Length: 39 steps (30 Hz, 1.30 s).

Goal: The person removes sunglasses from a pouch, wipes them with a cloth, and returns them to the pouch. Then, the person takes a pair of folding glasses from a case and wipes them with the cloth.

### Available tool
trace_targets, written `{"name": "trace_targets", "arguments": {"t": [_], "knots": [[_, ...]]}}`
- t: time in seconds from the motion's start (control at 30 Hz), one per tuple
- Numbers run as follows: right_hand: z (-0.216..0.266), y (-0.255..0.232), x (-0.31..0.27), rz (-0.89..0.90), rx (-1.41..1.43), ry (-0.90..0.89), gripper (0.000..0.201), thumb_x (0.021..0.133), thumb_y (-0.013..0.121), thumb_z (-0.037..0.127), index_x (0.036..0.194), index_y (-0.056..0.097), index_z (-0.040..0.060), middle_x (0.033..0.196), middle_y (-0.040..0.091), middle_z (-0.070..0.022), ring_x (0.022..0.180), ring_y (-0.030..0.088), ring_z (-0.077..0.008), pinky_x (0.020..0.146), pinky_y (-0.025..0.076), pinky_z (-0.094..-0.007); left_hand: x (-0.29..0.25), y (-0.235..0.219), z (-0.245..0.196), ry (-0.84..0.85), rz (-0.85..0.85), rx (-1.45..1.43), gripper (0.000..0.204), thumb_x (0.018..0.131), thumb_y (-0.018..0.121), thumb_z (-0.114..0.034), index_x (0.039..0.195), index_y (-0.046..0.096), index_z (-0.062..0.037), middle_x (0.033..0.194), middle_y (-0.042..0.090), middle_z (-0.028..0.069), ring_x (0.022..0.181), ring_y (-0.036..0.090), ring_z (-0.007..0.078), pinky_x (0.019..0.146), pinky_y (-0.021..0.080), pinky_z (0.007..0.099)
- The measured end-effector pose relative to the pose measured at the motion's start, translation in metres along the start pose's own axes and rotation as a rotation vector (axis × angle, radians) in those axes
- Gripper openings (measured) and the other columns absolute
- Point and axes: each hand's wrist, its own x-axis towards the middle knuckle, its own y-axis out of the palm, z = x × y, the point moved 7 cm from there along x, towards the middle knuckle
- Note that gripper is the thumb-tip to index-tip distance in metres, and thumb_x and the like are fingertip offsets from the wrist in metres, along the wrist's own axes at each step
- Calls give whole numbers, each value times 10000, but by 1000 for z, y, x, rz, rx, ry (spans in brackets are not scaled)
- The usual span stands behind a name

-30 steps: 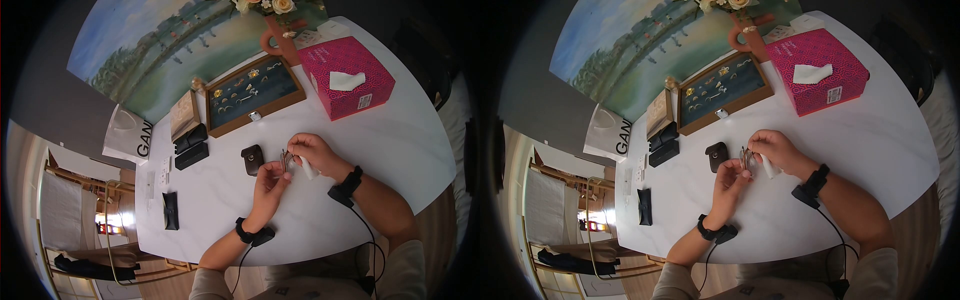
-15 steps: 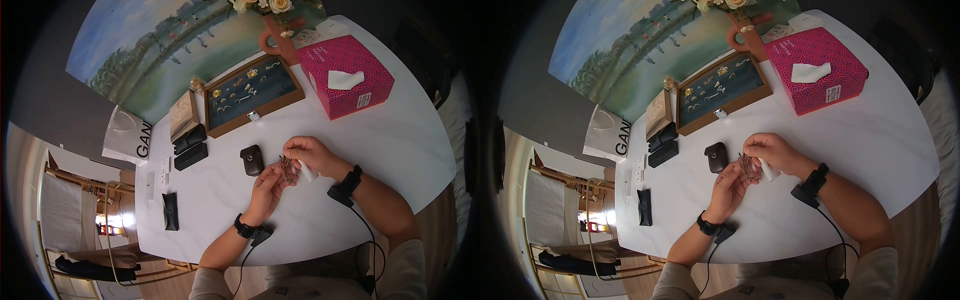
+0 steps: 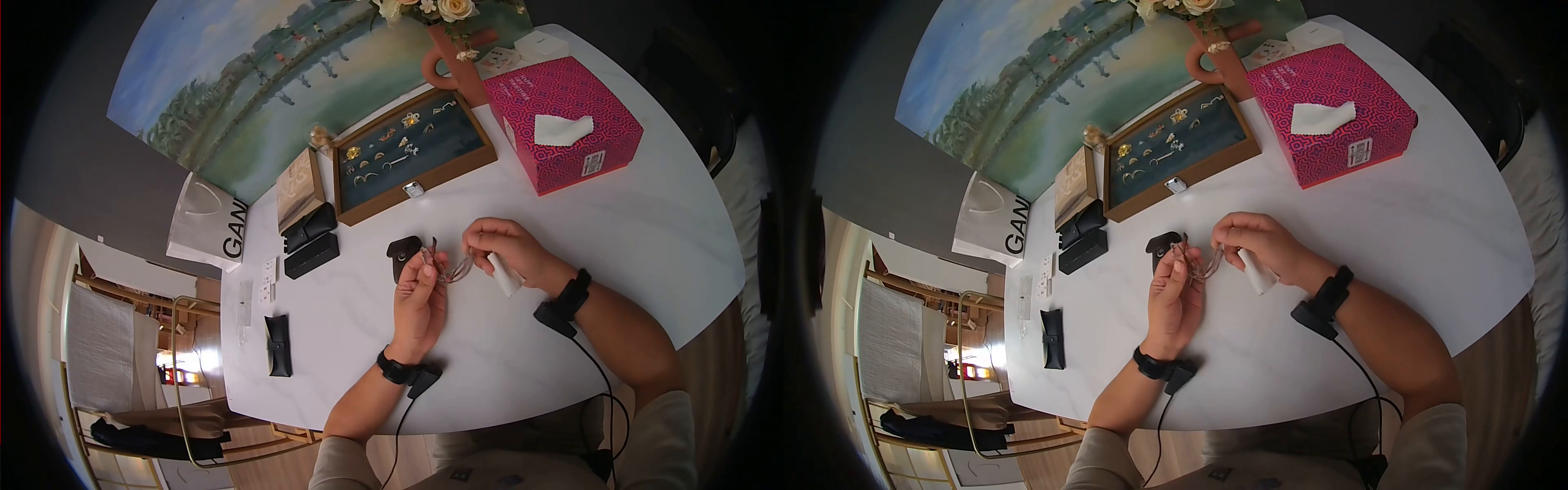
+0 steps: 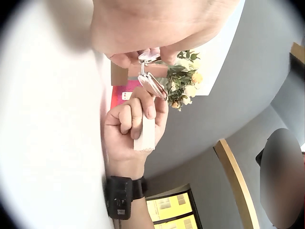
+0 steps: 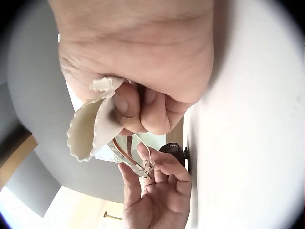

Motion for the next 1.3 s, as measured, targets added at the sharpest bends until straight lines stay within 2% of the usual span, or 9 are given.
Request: {"name": "trace_targets", "arguments": {"t": [0.07, 0.23, 0.3, 0.4, 0.5, 0.6, 0.73, 1.07, 1.3], "knots": [[3, 3, -3, 2, -30, 38, 179, 1022, 657, 194, 995, 708, 25, 843, 644, -19, 650, 551, -77, 621, 450, -242, -1, 1, -6, -3, -33, -4, 238, 1066, 625, -205, 1290, 662, -134, 1280, 685, 4, 1173, 611, 115, 1077, 444, 299], [-2, 11, -5, 80, -251, 115, 289, 1001, 703, 283, 892, 741, 19, 722, 609, -3, 624, 509, -64, 596, 407, -242, 0, -1, -8, -15, -50, -28, 244, 1080, 603, -255, 1295, 642, -147, 1316, 679, 8, 1173, 603, 102, 1020, 465, 286], [-5, 17, -11, 163, -535, 310, 230, 986, 717, 209, 879, 755, 10, 712, 633, -9, 612, 522, -62, 584, 426, -233, 1, 2, -7, -21, -7, -50, 240, 1077, 608, -283, 1266, 633, -137, 1279, 681, 4, 1134, 617, 109, 959, 492, 287], [-5, 19, -11, 172, -538, 314, 215, 977, 743, 213, 915, 757, 8, 730, 639, 5, 621, 521, -61, 579, 416, -231, 1, -2, 0, -64, 48, -58, 197, 1083, 604, -235, 1242, 645, -127, 1224, 678, 23, 968, 629, 106, 885, 510, 293], [-17, 15, -7, 171, -423, 225, 216, 971, 766, 228, 950, 742, 14, 763, 648, 8, 654, 534, -62, 592, 418, -227, -1, 3, 5, -91, 19, -23, 216, 1078, 611, -222, 1252, 621, -95, 1182, 681, 38, 940, 643, 120, 869, 529, 300], [-15, 17, -6, 181, -321, 164, 233, 957, 789, 238, 988, 717, 19, 803, 658, 4, 690, 549, -64, 614, 427, -223, -3, 5, 17, -172, 123, 32, 244, 1074, 615, -282, 1241, 609, -104, 1172, 676, 48, 1003, 643, 145, 854, 522, 311], [-13, 17, -5, 163, -343, 133, 243, 955, 792, 240, 1003, 699, 21, 830, 668, -4, 711, 562, -67, 638, 443, -222, -7, 10, 21, -244, 117, 89, 293, 1071, 617, -293, 1246, 600, -58, 1199, 677, 85, 1014, 654, 186, 840, 513, 306], [-9, 22, -9, 189, -435, 160, 200, 976, 758, 217, 1019, 699, 31, 804, 667, 18, 703, 568, -41, 609, 435, -206, -5, 8, 21, -239, 119, 35, 369, 1065, 622, -296, 1299, 562, -18, 1270, 654, 164, 1072, 676, 276, 903, 537, 342], [-8, 20, -8, 166, -428, 102, 161, 1019, 654, 195, 954, 684, 51, 754, 620, 27, 648, 518, -26, 567, 374, -215, -7, 22, 16, -234, 157, 72, 373, 1003, 651, -20, 1359, 539, -36, 1313, 643, 190, 1119, 694, 342, 968, 559, 372]]}}
